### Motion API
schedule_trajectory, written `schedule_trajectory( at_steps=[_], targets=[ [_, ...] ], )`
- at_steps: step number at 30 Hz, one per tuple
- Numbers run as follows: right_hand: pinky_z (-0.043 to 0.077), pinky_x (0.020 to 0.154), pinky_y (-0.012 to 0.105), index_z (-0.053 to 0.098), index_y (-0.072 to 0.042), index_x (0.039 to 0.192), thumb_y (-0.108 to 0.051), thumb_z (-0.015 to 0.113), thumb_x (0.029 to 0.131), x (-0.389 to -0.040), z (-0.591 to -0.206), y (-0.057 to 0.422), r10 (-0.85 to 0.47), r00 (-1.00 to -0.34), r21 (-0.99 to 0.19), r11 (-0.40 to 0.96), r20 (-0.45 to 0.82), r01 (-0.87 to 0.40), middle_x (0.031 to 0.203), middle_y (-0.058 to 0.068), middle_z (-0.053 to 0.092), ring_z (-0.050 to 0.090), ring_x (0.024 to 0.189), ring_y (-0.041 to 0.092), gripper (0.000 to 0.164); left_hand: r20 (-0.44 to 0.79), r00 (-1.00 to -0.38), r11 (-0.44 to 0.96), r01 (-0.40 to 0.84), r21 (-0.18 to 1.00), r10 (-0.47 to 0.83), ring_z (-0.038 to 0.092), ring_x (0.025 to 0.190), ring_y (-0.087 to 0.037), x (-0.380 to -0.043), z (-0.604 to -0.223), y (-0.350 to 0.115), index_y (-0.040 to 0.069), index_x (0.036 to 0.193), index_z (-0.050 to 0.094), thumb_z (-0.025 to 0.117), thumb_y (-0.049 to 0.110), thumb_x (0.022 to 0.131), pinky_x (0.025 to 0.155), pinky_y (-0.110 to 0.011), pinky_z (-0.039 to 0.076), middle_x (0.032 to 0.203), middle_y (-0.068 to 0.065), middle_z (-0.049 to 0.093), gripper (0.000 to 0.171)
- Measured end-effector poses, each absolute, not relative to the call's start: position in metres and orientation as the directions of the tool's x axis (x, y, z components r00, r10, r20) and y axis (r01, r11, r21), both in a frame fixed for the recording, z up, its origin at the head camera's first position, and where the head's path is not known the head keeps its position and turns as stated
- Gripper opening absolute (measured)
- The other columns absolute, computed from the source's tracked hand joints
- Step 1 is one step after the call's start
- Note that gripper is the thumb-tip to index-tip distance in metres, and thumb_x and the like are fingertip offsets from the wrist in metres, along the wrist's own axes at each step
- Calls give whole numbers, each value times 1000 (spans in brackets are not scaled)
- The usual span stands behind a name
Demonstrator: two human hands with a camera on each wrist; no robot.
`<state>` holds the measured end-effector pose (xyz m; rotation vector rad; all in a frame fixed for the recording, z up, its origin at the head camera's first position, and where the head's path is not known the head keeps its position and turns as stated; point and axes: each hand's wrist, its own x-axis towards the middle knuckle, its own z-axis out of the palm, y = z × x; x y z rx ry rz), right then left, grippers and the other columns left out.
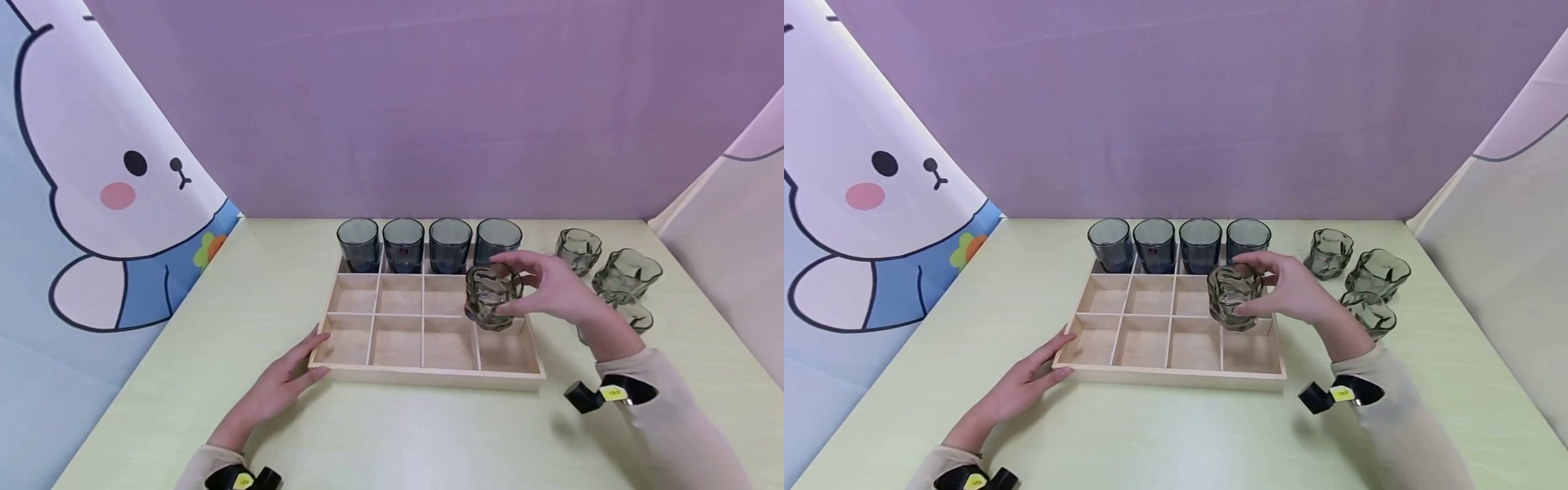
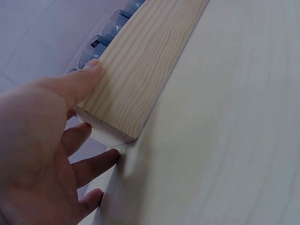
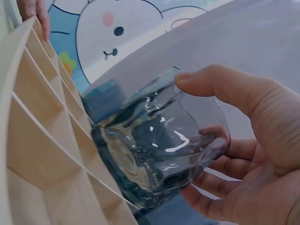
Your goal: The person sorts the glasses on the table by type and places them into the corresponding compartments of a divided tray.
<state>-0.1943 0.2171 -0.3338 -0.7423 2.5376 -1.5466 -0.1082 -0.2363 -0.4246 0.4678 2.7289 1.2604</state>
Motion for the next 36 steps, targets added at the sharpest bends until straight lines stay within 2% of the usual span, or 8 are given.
schedule_trajectory(
  at_steps=[8,15,27,36],
  targets=[
    [48,100,38,55,1,136,-1,91,67,-198,-342,191,-377,-920,-900,354,110,-253,124,16,61,57,114,30,78,43,-947,620,243,746,319,26,144,-41,-109,-426,-237,15,151,44,64,29,99,111,-64,25,160,-17,26,57],
    [44,103,51,55,1,137,-7,91,69,-199,-351,167,-354,-929,-901,358,109,-243,125,17,61,55,115,33,77,56,-945,623,257,739,324,28,143,-42,-109,-426,-238,16,150,44,64,28,99,110,-65,25,159,-18,27,57],
    [49,97,48,58,-9,137,-14,93,68,-202,-360,131,-359,-931,-919,339,72,-202,125,11,62,58,113,31,78,52,-944,615,254,746,326,26,144,-42,-110,-428,-238,17,151,44,64,29,99,111,-64,24,160,-17,27,57],
    [47,100,48,58,-6,136,-7,92,67,-206,-357,99,-376,-921,-932,286,104,-222,124,11,63,58,113,30,77,53,-947,615,248,748,318,27,144,-42,-112,-429,-238,16,151,44,64,29,99,110,-65,25,159,-17,28,57]
  ],
)
